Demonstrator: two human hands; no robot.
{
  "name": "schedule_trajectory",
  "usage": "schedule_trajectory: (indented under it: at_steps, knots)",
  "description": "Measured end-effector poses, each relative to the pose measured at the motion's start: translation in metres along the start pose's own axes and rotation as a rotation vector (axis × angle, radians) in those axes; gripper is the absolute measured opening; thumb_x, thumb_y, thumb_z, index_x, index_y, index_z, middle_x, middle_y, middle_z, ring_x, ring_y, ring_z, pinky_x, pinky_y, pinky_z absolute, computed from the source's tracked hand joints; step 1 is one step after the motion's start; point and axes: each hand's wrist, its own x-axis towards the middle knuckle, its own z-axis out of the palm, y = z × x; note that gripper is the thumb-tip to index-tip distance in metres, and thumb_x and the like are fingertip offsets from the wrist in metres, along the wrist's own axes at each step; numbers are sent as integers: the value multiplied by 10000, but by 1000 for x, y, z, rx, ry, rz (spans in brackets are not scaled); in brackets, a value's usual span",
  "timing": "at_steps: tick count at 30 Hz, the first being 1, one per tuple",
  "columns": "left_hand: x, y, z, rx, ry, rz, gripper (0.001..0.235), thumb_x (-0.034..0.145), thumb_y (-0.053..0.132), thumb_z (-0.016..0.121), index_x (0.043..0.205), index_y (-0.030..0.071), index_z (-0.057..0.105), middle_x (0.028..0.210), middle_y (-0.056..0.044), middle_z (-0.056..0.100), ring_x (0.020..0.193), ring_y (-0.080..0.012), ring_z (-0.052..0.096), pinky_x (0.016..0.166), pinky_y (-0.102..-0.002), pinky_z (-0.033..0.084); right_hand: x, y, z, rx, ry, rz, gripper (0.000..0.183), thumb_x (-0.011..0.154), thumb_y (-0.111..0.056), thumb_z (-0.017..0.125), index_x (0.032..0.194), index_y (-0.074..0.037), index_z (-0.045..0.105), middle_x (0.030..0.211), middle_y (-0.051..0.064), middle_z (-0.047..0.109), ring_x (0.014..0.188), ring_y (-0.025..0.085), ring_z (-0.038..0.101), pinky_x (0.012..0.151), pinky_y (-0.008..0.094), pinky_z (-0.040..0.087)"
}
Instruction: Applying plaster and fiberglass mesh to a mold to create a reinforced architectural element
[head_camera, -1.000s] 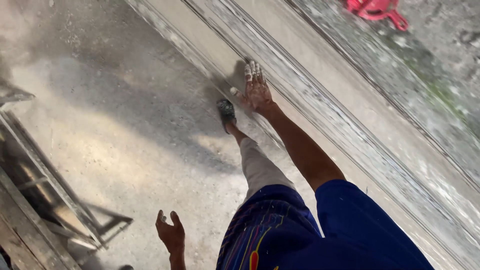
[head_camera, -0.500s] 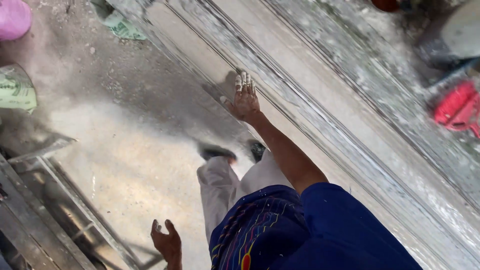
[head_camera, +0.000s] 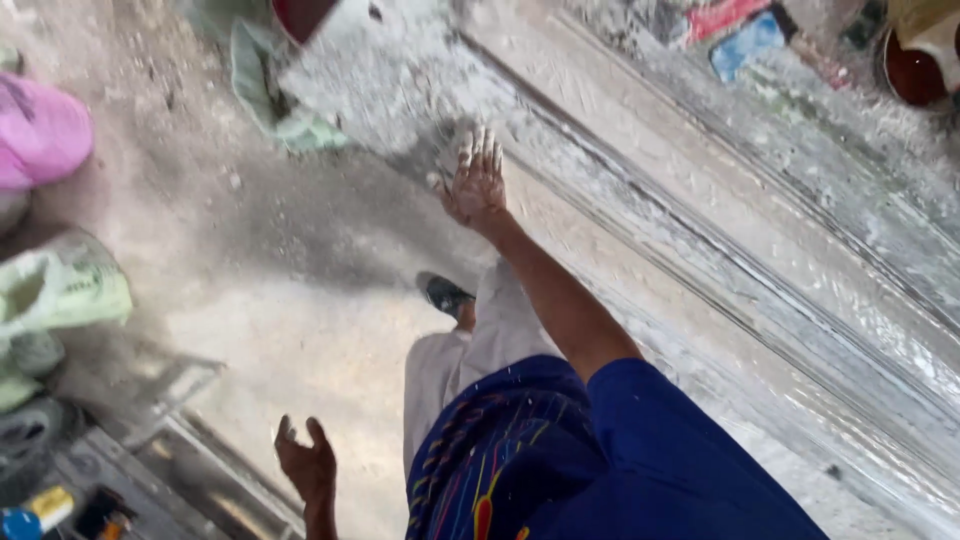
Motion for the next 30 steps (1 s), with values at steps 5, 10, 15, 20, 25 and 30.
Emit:
schedule_trajectory:
  at_steps: [5, 10, 15, 20, 25, 30]
  knots:
    - [92, 53, -38, 18, -30, -84, 586, 1039, 301, 554, 1490, -67, 479, 1438, -328, 505, 1331, -444, 520, 1103, -515, 413, 51, 38, 126, -342, -22, -414, 828, 1074, -641, 138, 1456, 21, 456, 1343, 221, 597, 1284, 361, 555, 1175, 461, 396]
    - [135, 83, -21, 34, -62, -96, 607, 1040, 313, 551, 1508, -65, 462, 1443, -338, 500, 1322, -469, 512, 1097, -547, 416, 66, 12, -33, 1190, 32, -638, 466, 1017, -491, 605, 1336, -152, 626, 1326, 70, 651, 1304, 221, 578, 1195, 427, 420]
    - [151, 139, -14, 71, -134, -150, 624, 1021, 315, 555, 1520, -44, 448, 1475, -318, 494, 1341, -447, 516, 1086, -543, 445, 173, 73, -72, -36, 906, -438, 281, 1110, -13, 412, 1384, -39, 467, 1281, 208, 537, 998, 225, 666, 642, 238, 636]
    - [160, 155, -14, 101, -183, -158, 621, 1010, 316, 550, 1529, -8, 445, 1498, -307, 485, 1377, -446, 489, 1133, -525, 402, 209, 16, -126, -324, -150, 320, 853, 1068, -599, 169, 1581, 55, -24, 1688, 260, -78, 1570, 400, -70, 1316, 535, 6]
    - [141, 168, -19, 113, -129, -151, 620, 1014, 310, 545, 1511, -49, 453, 1479, -319, 488, 1365, -452, 495, 1108, -552, 409, 210, 69, -70, -435, 268, 153, 943, 1059, -674, 83, 1596, 94, -22, 1680, 305, -70, 1570, 460, -45, 1305, 624, 33]
    - [95, 124, 13, 147, -92, -67, 631, 1016, 334, 546, 1512, -50, 476, 1426, -337, 530, 1325, -425, 533, 1058, -528, 452, 128, 136, -82, -337, 403, 87, 951, 1063, -629, 402, 1580, 152, 234, 1640, 365, 148, 1522, 548, 94, 1246, 696, 74]
